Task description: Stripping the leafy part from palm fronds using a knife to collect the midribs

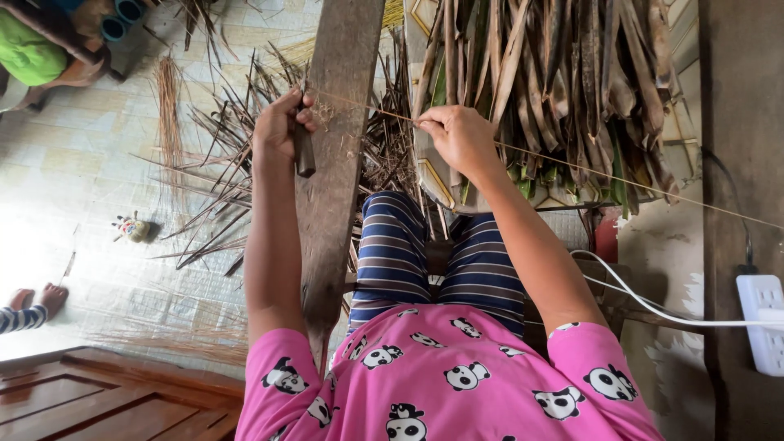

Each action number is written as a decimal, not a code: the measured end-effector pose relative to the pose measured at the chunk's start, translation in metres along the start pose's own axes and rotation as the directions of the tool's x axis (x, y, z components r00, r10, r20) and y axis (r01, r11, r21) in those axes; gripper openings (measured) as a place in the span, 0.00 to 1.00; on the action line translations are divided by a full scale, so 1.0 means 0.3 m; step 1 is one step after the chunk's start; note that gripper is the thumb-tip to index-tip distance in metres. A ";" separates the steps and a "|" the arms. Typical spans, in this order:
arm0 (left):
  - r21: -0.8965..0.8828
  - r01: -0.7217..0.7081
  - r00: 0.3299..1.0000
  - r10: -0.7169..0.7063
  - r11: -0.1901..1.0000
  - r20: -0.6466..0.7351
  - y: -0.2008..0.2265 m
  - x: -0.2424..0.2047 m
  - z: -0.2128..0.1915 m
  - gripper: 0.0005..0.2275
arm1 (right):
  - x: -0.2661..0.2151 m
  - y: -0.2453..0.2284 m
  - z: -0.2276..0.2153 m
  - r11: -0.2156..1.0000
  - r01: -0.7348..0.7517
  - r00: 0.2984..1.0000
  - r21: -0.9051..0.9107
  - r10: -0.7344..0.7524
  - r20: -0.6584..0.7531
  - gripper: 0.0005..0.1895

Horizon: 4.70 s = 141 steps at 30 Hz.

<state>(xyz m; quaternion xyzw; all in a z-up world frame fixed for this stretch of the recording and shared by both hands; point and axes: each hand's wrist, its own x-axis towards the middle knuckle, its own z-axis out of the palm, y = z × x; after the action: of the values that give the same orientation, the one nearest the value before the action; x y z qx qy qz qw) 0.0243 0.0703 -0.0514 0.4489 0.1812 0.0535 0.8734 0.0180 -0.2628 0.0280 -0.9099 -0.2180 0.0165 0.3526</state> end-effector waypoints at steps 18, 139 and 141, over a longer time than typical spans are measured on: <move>0.071 0.094 0.969 -0.108 0.993 0.223 -0.061 -0.266 0.272 0.16 | 0.058 0.063 0.064 0.989 0.127 0.966 -0.077 -0.141 -0.219 0.05; -0.018 0.726 0.091 -0.122 0.687 -0.988 -0.405 -0.992 -1.000 0.06 | 0.407 -0.270 0.802 0.699 0.555 0.797 -0.451 -0.292 0.529 0.50; 0.038 0.826 0.138 -0.137 0.562 -0.981 -0.394 -0.999 -0.996 0.08 | 0.459 -0.254 0.787 0.741 0.483 0.836 -0.466 -0.231 0.498 0.51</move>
<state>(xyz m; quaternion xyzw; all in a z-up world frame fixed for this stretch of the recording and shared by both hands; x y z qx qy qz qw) -0.3712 0.1521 -0.2247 0.4864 0.7834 -0.0760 0.3795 0.0697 -0.0067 -0.0827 -0.8875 -0.4555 0.0700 0.0043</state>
